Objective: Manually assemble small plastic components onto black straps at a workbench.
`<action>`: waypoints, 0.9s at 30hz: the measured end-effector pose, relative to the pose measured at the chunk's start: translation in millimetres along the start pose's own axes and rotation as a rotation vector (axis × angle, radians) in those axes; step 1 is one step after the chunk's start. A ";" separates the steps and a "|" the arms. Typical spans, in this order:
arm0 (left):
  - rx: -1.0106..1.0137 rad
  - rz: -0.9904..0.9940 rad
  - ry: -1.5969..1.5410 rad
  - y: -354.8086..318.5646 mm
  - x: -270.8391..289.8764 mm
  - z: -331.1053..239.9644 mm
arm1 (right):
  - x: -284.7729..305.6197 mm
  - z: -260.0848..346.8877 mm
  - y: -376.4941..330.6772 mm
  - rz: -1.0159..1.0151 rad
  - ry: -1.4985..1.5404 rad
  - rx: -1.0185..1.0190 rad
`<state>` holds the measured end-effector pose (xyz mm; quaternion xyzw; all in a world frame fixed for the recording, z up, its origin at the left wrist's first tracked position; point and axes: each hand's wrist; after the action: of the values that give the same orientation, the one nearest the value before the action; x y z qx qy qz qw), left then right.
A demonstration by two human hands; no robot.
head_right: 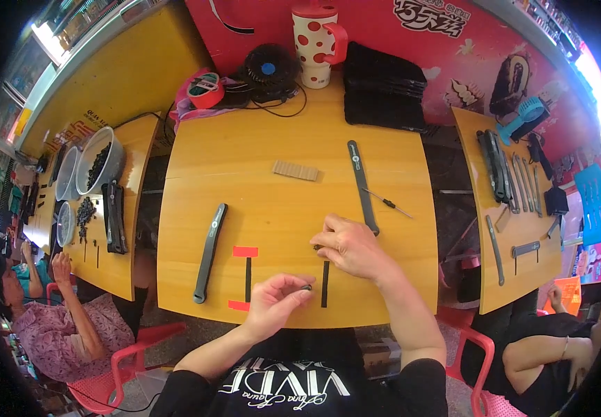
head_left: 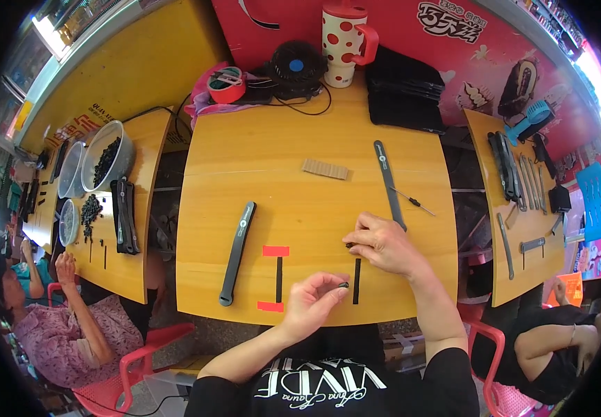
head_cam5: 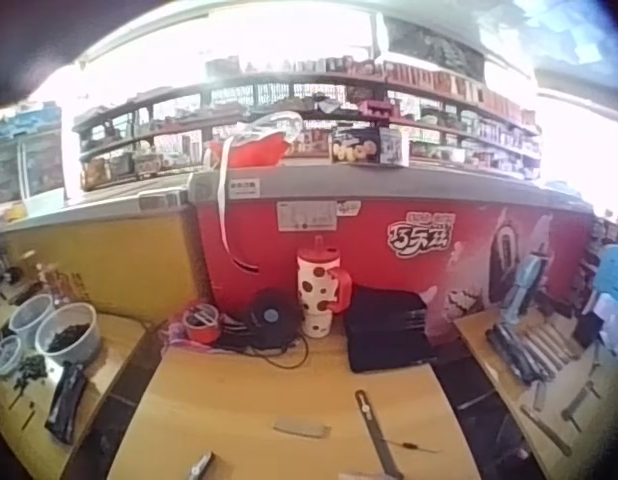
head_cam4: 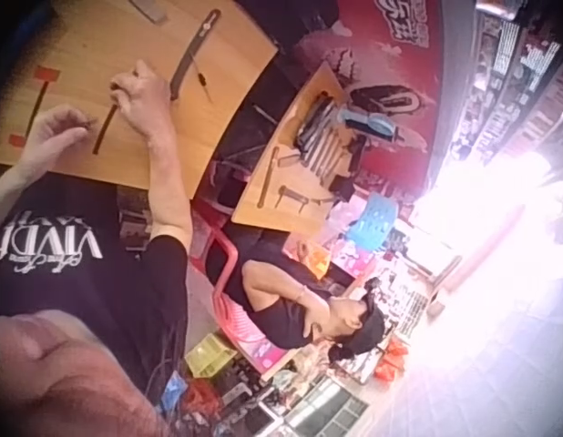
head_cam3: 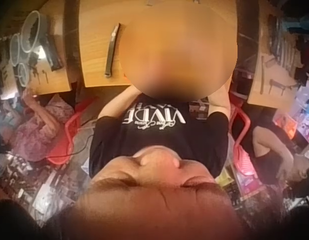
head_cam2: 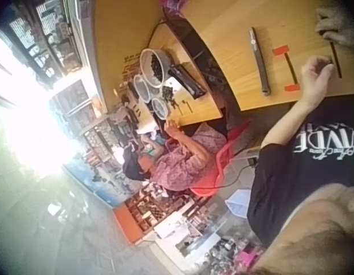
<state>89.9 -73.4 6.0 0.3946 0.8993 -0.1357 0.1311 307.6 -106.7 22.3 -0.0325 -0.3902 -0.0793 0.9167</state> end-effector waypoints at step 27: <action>-0.006 -0.003 -0.129 49.1 17.1 -10.0 | 0.0 17.2 -0.4 -0.053 0.376 0.144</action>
<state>114.0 -26.4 2.5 0.3831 0.8900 -0.1584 0.1897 295.3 -105.0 34.3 0.0590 -0.2177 -0.0797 0.9710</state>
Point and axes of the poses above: each hand's wrist, its own y-axis towards the middle knuckle, its own x-axis out of the back of the hand, z = x × y, and after that the axes turned 10 degrees about -x, right-handed
